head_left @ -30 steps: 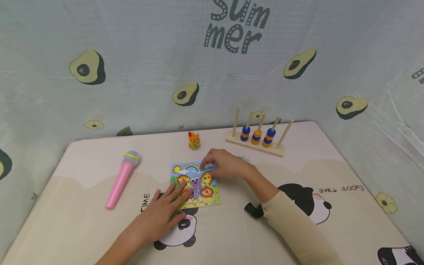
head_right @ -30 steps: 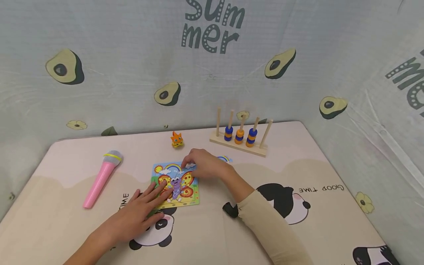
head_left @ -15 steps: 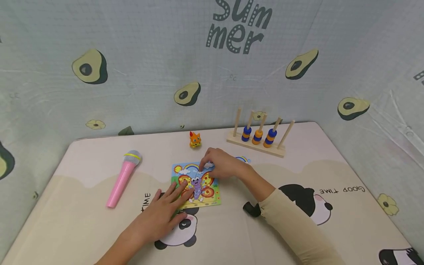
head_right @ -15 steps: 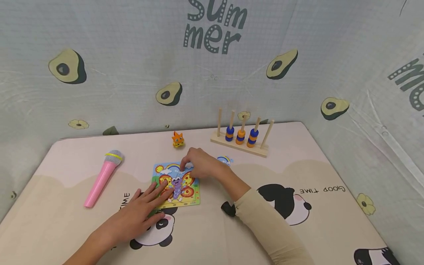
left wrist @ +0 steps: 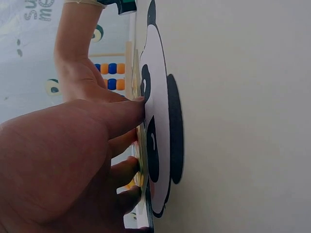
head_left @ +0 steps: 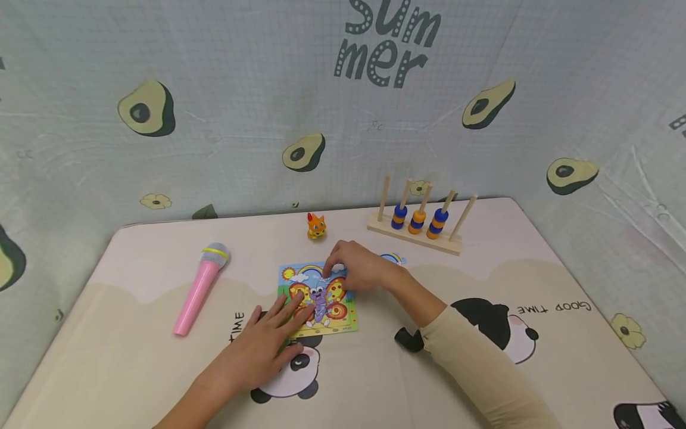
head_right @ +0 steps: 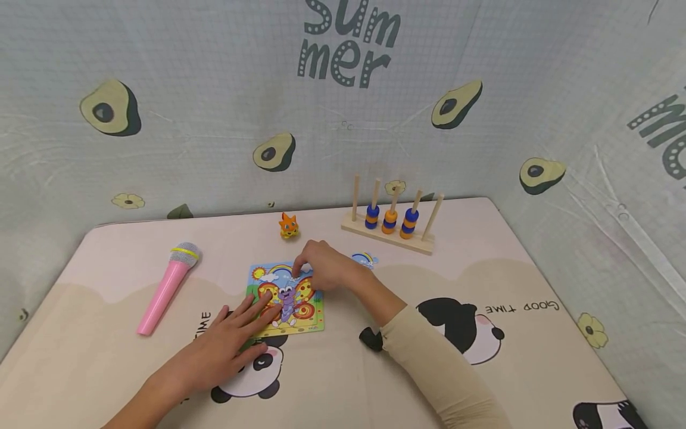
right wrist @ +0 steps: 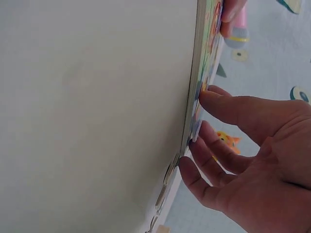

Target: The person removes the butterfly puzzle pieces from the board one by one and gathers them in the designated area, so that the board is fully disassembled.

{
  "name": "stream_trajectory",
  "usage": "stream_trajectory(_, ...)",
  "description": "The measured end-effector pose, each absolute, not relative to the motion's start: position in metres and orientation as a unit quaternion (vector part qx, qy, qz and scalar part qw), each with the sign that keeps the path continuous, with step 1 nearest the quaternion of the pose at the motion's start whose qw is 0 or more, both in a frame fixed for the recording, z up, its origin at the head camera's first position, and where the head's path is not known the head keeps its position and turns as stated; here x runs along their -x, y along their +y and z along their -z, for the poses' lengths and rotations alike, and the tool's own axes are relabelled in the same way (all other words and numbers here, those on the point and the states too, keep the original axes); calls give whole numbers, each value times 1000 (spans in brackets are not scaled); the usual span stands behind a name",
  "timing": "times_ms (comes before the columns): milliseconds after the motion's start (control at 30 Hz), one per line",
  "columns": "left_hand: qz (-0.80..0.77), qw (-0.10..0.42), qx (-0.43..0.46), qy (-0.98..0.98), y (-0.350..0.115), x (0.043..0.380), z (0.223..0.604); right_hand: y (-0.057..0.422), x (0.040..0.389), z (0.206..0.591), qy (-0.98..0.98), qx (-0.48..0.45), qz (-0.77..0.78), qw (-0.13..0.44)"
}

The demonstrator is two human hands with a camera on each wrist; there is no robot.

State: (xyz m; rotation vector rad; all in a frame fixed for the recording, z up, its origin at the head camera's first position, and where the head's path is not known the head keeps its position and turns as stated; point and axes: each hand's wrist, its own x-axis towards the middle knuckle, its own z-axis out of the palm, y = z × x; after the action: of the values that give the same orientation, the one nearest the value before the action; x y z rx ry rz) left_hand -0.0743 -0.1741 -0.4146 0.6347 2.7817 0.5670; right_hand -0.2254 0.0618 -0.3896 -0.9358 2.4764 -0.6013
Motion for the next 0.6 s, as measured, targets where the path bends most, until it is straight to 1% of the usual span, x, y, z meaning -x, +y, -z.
stream_trajectory(300, -190, 108, -220, 951, -173, 74, 414, 62, 225, 388, 889, 351, 218, 198)
stream_trajectory(600, -194, 113, -220, 949, -174, 74, 413, 60, 225, 387, 894, 344, 212, 196)
